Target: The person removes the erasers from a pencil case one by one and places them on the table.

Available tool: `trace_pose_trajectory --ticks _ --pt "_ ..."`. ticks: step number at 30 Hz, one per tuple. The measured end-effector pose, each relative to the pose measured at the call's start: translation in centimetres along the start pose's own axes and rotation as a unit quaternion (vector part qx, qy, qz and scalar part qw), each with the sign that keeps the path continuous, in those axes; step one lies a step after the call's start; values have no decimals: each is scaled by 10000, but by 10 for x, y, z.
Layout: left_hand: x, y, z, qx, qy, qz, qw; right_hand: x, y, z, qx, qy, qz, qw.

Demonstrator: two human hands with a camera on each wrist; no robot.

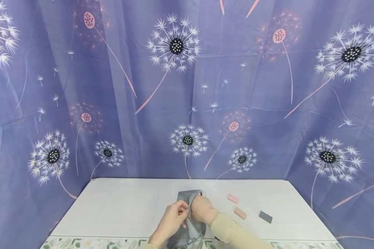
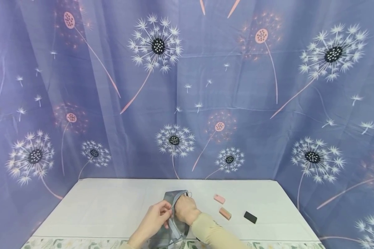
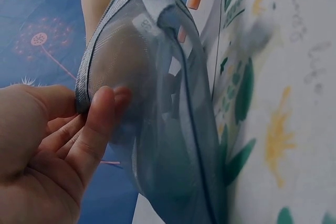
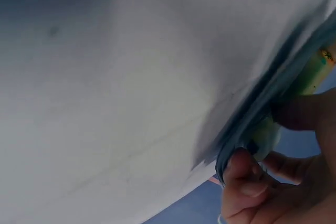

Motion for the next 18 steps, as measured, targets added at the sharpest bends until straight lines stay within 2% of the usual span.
trace_pose_trajectory --ticks 5,8,15,18 --pt "0 -1 0 48 -49 12 10000 3 3 1 -48 -271 -753 9968" --pt "0 -2 0 47 -56 21 10000 3 4 0 -148 -418 -989 9941" --pt "0 -2 1 24 -15 48 10000 0 3 1 -177 -495 -769 9957" --pt "-2 0 0 10 -48 73 10000 -4 4 1 -325 -573 -668 9956"
Point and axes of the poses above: each hand's wrist, its own z-axis towards the middle knuckle, its own x-axis out of the palm, y = z × x, the point moved 4 cm from there along z, towards the middle knuckle, and after that the axes turned 4 degrees about x, right-handed, at the moved point
